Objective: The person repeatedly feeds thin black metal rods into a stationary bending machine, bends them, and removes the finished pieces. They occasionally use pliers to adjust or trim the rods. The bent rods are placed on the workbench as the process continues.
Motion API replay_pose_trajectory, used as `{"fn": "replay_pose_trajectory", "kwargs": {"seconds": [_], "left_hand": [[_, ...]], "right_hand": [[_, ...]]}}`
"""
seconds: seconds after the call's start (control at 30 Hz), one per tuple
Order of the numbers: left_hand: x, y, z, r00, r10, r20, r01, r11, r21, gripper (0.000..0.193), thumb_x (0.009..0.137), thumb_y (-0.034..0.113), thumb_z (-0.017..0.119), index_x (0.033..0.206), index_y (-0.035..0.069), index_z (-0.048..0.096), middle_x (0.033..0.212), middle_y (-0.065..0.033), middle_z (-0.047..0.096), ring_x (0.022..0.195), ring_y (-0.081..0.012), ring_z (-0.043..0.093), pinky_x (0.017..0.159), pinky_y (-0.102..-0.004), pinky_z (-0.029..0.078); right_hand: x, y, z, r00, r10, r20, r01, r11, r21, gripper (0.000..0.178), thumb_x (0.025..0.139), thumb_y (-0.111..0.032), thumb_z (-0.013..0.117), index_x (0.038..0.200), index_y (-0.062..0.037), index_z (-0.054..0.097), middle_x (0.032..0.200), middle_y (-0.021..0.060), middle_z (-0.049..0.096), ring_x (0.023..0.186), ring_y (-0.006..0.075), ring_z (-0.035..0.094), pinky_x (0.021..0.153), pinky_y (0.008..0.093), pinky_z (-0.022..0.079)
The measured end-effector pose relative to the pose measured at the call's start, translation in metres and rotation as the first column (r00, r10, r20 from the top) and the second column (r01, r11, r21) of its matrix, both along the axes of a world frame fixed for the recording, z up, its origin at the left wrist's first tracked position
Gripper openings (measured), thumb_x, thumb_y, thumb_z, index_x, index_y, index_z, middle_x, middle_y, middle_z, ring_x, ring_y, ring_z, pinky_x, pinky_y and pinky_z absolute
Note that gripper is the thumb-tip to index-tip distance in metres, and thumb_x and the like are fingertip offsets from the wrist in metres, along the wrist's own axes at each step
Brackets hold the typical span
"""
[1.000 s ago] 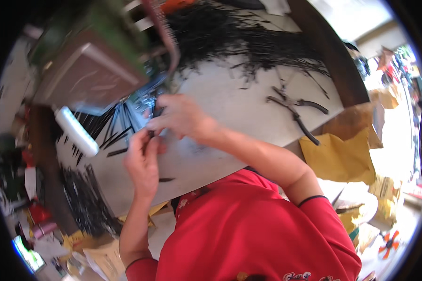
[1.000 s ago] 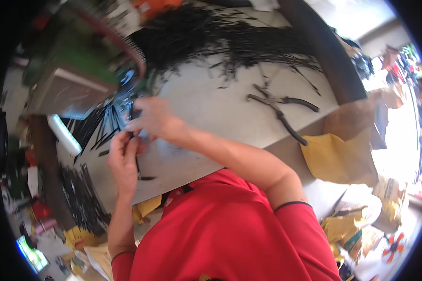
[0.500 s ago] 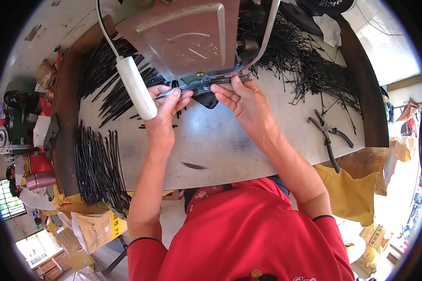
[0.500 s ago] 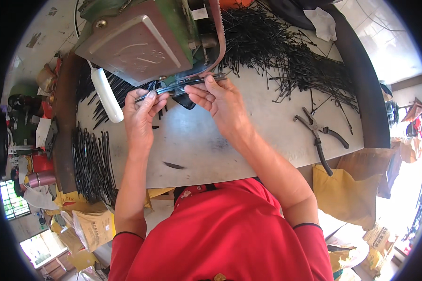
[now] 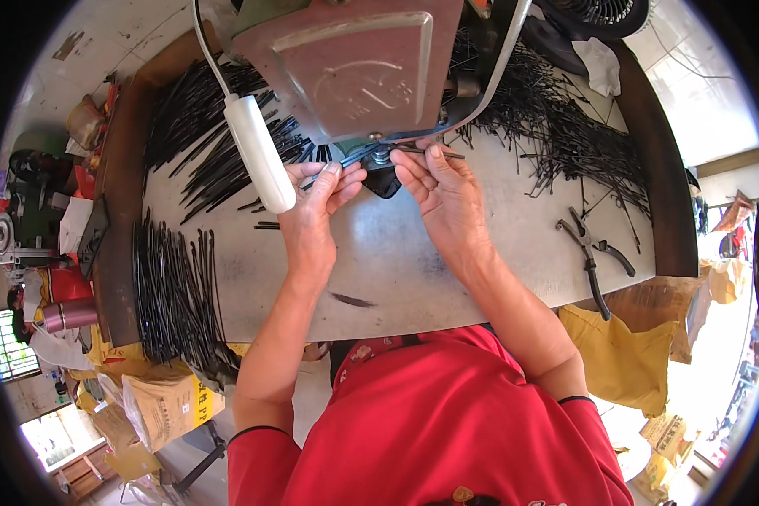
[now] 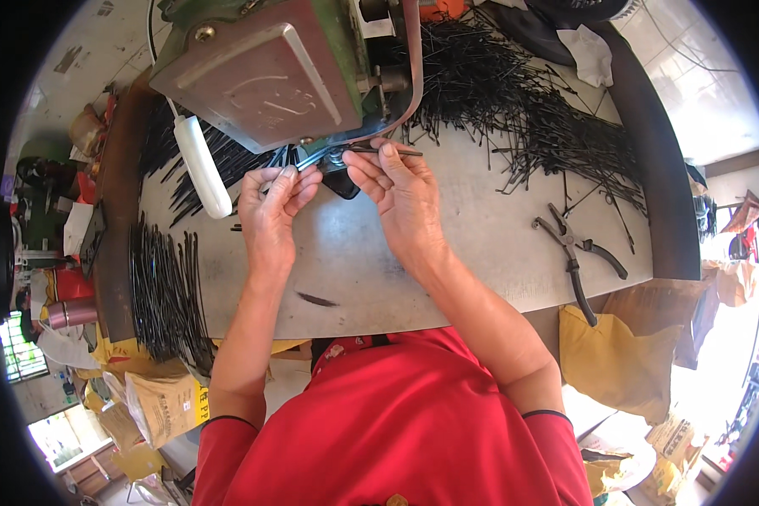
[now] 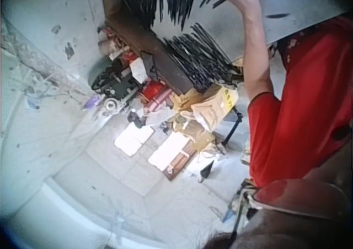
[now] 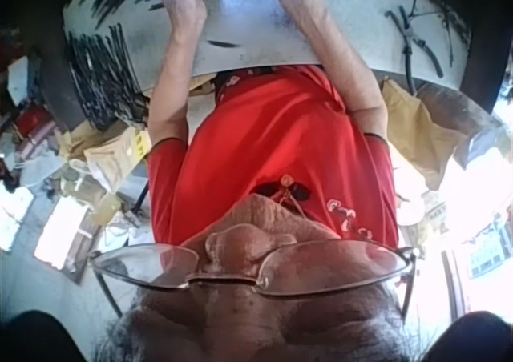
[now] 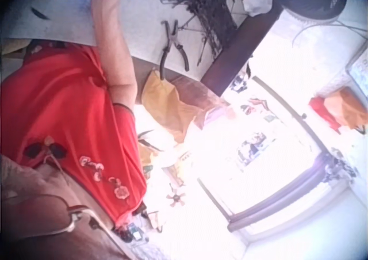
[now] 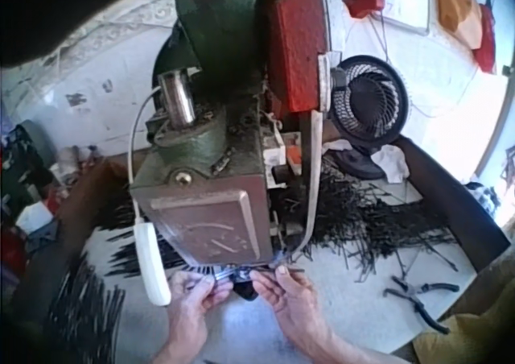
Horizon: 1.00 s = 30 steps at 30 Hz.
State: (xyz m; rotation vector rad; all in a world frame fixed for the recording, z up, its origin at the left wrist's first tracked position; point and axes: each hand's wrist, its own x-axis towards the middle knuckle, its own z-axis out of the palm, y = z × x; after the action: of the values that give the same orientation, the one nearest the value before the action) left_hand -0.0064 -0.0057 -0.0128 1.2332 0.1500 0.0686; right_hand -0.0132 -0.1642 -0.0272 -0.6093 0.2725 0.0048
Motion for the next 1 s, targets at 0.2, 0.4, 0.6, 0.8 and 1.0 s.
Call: {"fn": "replay_pose_trajectory", "kwargs": {"seconds": [0.2, 0.4, 0.6, 0.8, 1.0], "left_hand": [[0.001, -0.004, 0.007, 1.000, 0.001, 0.006, -0.001, 1.000, -0.002, 0.012, 0.090, 0.005, 0.056, 0.096, 0.001, 0.046, 0.096, -0.0220, 0.063, 0.087, -0.0266, 0.068, 0.075, -0.0286, 0.057], [0.011, 0.001, -0.002, 0.996, -0.035, -0.086, 0.031, 0.998, -0.045, 0.012, 0.089, 0.005, 0.057, 0.094, 0.000, 0.047, 0.095, -0.0234, 0.064, 0.086, -0.0269, 0.068, 0.074, -0.0281, 0.057], [0.020, 0.008, 0.016, 0.989, -0.083, -0.120, 0.094, 0.991, 0.094, 0.021, 0.086, 0.004, 0.061, 0.096, -0.004, 0.044, 0.088, -0.0246, 0.064, 0.077, -0.0265, 0.069, 0.068, -0.0263, 0.057], [0.020, 0.000, 0.016, 0.986, -0.019, -0.164, 0.022, 1.000, 0.016, 0.025, 0.085, 0.002, 0.061, 0.105, 0.001, 0.047, 0.098, -0.0204, 0.063, 0.086, -0.0297, 0.068, 0.075, -0.0311, 0.057], [0.023, 0.014, -0.016, 0.981, -0.009, -0.194, -0.059, 0.938, -0.342, 0.019, 0.095, 0.011, 0.051, 0.107, -0.003, 0.054, 0.107, -0.0137, 0.062, 0.108, -0.0223, 0.059, 0.091, -0.0315, 0.052]], "right_hand": [[0.002, -0.002, 0.003, 1.000, -0.011, 0.029, 0.011, 1.000, -0.011, 0.017, 0.095, -0.017, 0.054, 0.102, -0.0014, 0.054, 0.100, 0.0174, 0.064, 0.098, 0.0253, 0.064, 0.085, 0.0321, 0.055], [-0.005, -0.001, 0.006, 1.000, -0.004, 0.021, 0.006, 0.995, -0.104, 0.021, 0.095, -0.019, 0.053, 0.105, -0.0005, 0.054, 0.100, 0.0190, 0.064, 0.096, 0.0258, 0.065, 0.085, 0.0330, 0.054], [0.022, -0.037, 0.008, 0.966, 0.257, -0.021, -0.257, 0.959, -0.122, 0.031, 0.095, -0.028, 0.054, 0.107, 0.0002, 0.053, 0.096, 0.0227, 0.064, 0.085, 0.0261, 0.068, 0.073, 0.0315, 0.059], [0.023, -0.033, 0.005, 0.984, 0.135, 0.116, -0.120, 0.985, -0.125, 0.025, 0.095, -0.026, 0.053, 0.100, -0.0015, 0.052, 0.094, 0.0189, 0.065, 0.083, 0.0263, 0.069, 0.069, 0.0307, 0.059], [-0.004, -0.049, 0.023, 0.988, 0.149, 0.038, -0.070, 0.653, -0.754, 0.033, 0.092, -0.031, 0.056, 0.098, 0.0005, 0.058, 0.088, 0.0186, 0.066, 0.071, 0.0247, 0.067, 0.064, 0.0331, 0.054]]}}
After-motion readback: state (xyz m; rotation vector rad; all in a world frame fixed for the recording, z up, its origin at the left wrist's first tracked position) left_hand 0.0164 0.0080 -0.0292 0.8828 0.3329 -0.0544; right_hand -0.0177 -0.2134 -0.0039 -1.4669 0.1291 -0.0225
